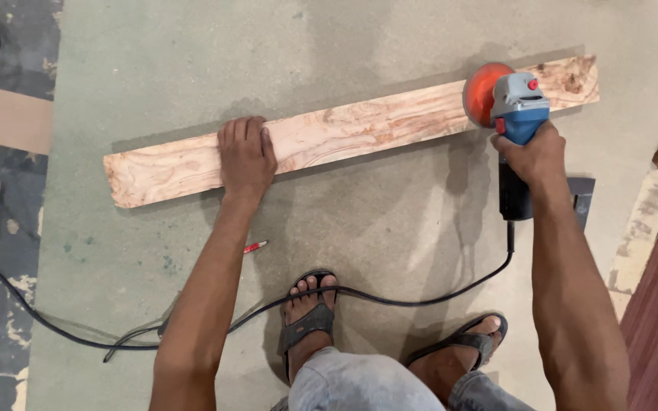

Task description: The person uses an angle grinder with a sanding disc to smooth the surface of a long wooden plank. They hold the plank steady with one hand while moving the tool back and forth along its length. The person flips the plank over to sand the other side and continues the process until the clip ends.

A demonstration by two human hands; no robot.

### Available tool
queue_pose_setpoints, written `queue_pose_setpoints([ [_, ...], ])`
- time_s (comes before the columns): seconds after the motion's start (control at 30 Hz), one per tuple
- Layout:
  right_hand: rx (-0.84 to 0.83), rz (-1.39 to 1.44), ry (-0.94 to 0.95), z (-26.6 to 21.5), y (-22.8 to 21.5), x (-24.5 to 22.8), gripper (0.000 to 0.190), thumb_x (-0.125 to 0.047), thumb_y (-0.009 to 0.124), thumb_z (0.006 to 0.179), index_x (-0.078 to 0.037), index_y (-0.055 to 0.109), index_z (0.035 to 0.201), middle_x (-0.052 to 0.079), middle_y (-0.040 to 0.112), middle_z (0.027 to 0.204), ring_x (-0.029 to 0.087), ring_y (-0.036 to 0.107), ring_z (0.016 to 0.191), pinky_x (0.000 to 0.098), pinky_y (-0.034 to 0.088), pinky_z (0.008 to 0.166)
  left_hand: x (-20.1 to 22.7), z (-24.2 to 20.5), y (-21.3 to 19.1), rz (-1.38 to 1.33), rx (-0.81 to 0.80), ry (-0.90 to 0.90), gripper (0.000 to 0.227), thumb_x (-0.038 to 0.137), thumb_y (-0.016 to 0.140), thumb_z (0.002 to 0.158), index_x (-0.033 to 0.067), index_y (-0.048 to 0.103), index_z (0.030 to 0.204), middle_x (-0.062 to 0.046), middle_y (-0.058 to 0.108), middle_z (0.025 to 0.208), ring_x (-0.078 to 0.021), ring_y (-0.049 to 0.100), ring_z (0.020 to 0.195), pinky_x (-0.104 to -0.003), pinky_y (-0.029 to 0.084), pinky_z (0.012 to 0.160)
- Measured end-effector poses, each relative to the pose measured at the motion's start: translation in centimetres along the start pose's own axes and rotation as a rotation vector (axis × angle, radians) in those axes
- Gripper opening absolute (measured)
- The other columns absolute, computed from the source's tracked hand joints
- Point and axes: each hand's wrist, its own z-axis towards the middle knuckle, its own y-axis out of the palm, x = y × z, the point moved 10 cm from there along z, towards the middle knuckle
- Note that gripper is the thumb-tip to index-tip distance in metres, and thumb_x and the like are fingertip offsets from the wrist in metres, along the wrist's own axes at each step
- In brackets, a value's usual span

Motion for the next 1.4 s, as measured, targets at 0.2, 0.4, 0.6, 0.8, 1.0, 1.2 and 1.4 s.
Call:
queue_pose_setpoints([
  [0.2, -0.030, -0.053, -0.225, -2.9, 4.6, -7.0, 0.077, -0.036, 0.089, 0.070, 0.008, 0.060, 0.127, 0.031, 0.071, 0.106, 0.044, 0.070, 0.101, 0.0483, 0.056, 0.085, -0.1, -1.1, 0.2, 0.041, -0.060, 0.023, 0.051, 0.018, 0.052, 0.105, -0.0035, 0.044, 0.151, -0.024, 0.045, 0.155, -0.0400, 0.040, 0.146, -0.051, 0.028, 0.124],
  [0.4, -0.206, -0.136, -0.348, -10.3, 10.8, -18.0, 0.077, -0.036, 0.086, 0.073, 0.006, 0.055, 0.129, 0.032, 0.071, 0.099, 0.049, 0.069, 0.096, 0.0540, 0.055, 0.081, -3.1, -6.8, -2.9, 0.182, -0.159, -0.029, 0.064, 0.032, 0.043, 0.109, -0.0016, 0.030, 0.161, -0.020, 0.029, 0.168, -0.0335, 0.024, 0.158, -0.050, 0.021, 0.128],
  [0.6, -0.325, -0.141, -0.438, -15.3, 15.7, -26.0, 0.067, -0.037, 0.084, 0.076, 0.004, 0.053, 0.118, 0.027, 0.072, 0.090, 0.045, 0.071, 0.083, 0.0530, 0.057, 0.076, -6.7, -8.6, -5.7, 0.224, -0.198, -0.099, 0.062, 0.026, 0.043, 0.108, -0.0024, 0.030, 0.162, -0.020, 0.029, 0.170, -0.0330, 0.023, 0.159, -0.049, 0.020, 0.128],
  [0.8, -0.361, -0.219, -0.504, -18.5, 17.0, -26.4, 0.071, -0.035, 0.084, 0.072, 0.005, 0.051, 0.121, 0.026, 0.072, 0.087, 0.045, 0.071, 0.081, 0.0542, 0.057, 0.074, -5.2, -8.6, -5.4, 0.204, -0.157, -0.107, 0.062, 0.024, 0.045, 0.109, -0.0042, 0.029, 0.163, -0.022, 0.027, 0.170, -0.0370, 0.022, 0.160, -0.051, 0.019, 0.130],
  [1.0, -0.220, -0.144, -0.328, -14.6, 10.6, -17.0, 0.062, -0.038, 0.086, 0.073, 0.002, 0.063, 0.114, 0.029, 0.072, 0.087, 0.048, 0.071, 0.081, 0.0537, 0.057, 0.073, -1.1, -7.7, -1.1, 0.191, -0.240, -0.018, 0.065, 0.027, 0.046, 0.107, -0.0037, 0.029, 0.161, -0.023, 0.026, 0.169, -0.0364, 0.022, 0.158, -0.051, 0.019, 0.128],
  [1.2, -0.078, -0.063, -0.205, -9.7, 4.8, -5.7, 0.074, -0.036, 0.088, 0.072, 0.008, 0.060, 0.125, 0.031, 0.072, 0.098, 0.044, 0.073, 0.090, 0.0488, 0.058, 0.079, 6.0, -6.0, 4.7, 0.087, -0.308, 0.157, 0.069, 0.029, 0.052, 0.102, -0.0050, 0.030, 0.158, -0.023, 0.028, 0.166, -0.0349, 0.024, 0.156, -0.050, 0.021, 0.127],
  [1.4, 0.035, -0.084, -0.151, -6.1, 1.3, -0.2, 0.068, -0.040, 0.086, 0.082, 0.004, 0.066, 0.130, 0.030, 0.071, 0.114, 0.043, 0.071, 0.102, 0.0488, 0.055, 0.082, 5.9, -5.9, 6.0, -0.011, -0.280, 0.137, 0.069, 0.021, 0.056, 0.094, -0.0014, 0.036, 0.156, -0.018, 0.035, 0.165, -0.0311, 0.032, 0.155, -0.047, 0.025, 0.127],
])
